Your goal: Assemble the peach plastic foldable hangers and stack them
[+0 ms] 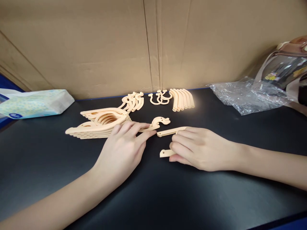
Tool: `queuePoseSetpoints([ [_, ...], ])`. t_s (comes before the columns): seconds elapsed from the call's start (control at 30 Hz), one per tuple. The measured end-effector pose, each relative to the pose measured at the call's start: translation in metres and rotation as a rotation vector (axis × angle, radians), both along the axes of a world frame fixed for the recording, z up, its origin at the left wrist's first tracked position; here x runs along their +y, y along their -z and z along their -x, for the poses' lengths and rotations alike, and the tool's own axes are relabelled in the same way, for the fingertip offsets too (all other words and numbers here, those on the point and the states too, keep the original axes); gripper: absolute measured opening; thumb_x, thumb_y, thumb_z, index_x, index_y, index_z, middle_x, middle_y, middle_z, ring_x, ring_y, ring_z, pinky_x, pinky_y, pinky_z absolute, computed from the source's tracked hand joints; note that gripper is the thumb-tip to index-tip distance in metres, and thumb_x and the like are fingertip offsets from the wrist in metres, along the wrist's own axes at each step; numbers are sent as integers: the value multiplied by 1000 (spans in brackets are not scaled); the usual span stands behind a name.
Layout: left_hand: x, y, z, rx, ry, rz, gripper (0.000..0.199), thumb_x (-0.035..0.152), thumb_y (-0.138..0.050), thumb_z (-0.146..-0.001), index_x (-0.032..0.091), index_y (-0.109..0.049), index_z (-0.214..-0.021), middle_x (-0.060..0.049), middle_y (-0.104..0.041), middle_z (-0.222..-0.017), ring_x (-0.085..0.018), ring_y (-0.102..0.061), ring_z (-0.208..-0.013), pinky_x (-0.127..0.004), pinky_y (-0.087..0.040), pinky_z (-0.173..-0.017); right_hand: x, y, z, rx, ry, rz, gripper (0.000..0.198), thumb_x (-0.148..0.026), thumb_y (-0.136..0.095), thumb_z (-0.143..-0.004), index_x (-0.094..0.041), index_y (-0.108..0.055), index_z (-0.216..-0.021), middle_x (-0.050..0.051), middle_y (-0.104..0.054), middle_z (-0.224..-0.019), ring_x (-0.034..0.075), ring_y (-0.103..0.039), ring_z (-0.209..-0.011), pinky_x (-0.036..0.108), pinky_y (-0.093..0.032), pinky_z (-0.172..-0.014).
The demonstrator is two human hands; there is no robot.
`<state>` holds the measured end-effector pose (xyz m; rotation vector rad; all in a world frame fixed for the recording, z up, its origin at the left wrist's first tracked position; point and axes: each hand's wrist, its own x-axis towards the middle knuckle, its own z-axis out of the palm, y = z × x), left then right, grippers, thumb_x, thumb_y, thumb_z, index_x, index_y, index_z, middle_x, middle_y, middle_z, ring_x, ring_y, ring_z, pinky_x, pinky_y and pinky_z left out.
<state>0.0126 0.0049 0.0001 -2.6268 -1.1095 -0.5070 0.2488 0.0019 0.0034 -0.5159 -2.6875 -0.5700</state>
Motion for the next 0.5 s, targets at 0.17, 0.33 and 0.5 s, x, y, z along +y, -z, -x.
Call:
queuePoseSetpoints([
  [0.17, 0, -1, 1, 9, -23, -46, 24, 13, -47, -95, 18, -67, -107, -6, -70, -104, -27, -58, -96, -42, -43, -80, -6, -2, -2, 18, -21, -106, 31, -29, -41, -102, -17, -59, -81, -3, -54, -57, 11, -47, -48, 28, -35, -49],
  [0.33, 1, -1, 1, -6, -7, -13, 24, 11, -48, -94, 19, -67, -105, -5, -68, -102, -26, -58, -94, -41, -42, -81, -4, 0, -4, 69, 16, -4, 31, -29, -38, -103, -18, -57, -82, -5, -54, -57, 9, -48, -44, 28, -32, -43],
  [0.5, 1, -1, 2, -41, 5, 22, 21, 9, -46, -95, 17, -64, -102, -5, -67, -98, -24, -58, -88, -40, -42, -80, 0, 2, -2, 91, 101, 65, 32, -28, -34, -103, -17, -55, -82, -3, -61, -62, 11, -54, -48, 27, -33, -44],
])
